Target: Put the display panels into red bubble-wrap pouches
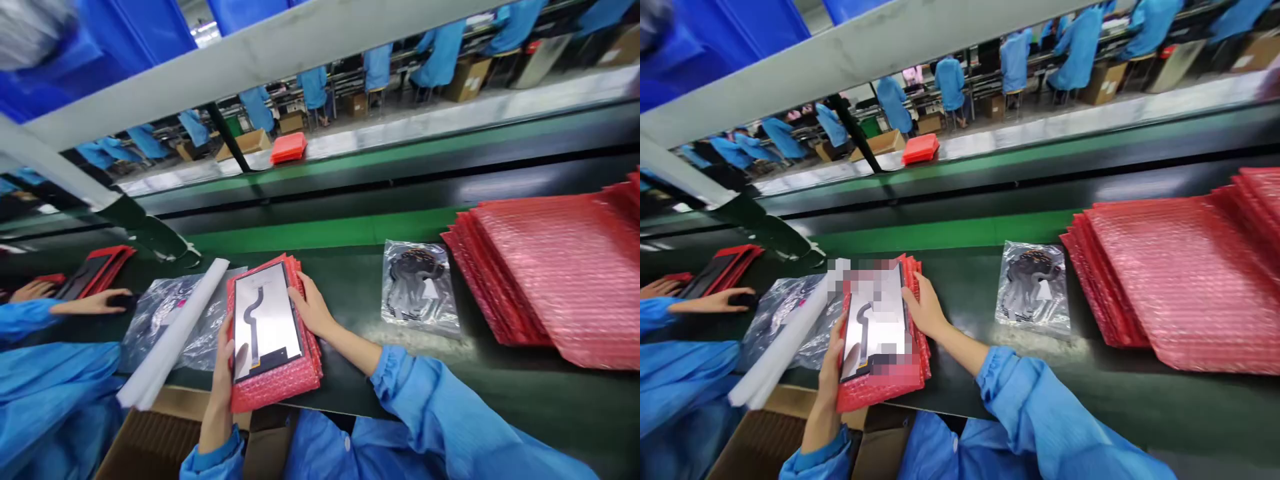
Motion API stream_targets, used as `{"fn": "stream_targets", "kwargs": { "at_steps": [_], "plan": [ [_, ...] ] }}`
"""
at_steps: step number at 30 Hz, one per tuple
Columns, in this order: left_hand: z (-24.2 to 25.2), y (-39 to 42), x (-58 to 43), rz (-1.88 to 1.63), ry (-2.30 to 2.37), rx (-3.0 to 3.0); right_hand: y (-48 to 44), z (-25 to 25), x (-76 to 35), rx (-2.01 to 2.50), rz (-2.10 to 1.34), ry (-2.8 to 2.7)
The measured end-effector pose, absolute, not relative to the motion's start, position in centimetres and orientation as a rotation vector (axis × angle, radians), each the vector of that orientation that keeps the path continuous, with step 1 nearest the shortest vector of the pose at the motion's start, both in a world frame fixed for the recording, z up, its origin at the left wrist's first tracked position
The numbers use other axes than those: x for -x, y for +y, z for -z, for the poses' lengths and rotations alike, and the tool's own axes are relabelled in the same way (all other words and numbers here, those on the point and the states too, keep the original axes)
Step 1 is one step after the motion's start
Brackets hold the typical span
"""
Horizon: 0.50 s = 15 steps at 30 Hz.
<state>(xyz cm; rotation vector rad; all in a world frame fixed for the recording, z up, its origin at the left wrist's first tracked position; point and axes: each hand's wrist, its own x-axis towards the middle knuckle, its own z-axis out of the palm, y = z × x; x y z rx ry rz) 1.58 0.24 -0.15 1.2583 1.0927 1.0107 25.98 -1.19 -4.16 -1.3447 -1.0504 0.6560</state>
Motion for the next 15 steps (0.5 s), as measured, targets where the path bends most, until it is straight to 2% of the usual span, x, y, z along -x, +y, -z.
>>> {"fn": "stream_targets", "kwargs": {
  "at_steps": [9,15],
  "plan": [
    [0.0,-1.6,-2.4,-1.124,1.061,-1.024,7.1,1.6,-29.4,1.513,-0.634,-1.284],
    [3.2,-4.3,0.8,-1.304,1.277,-0.976,5.8,-0.1,-30.6,1.532,-0.621,-1.536]
  ]
}}
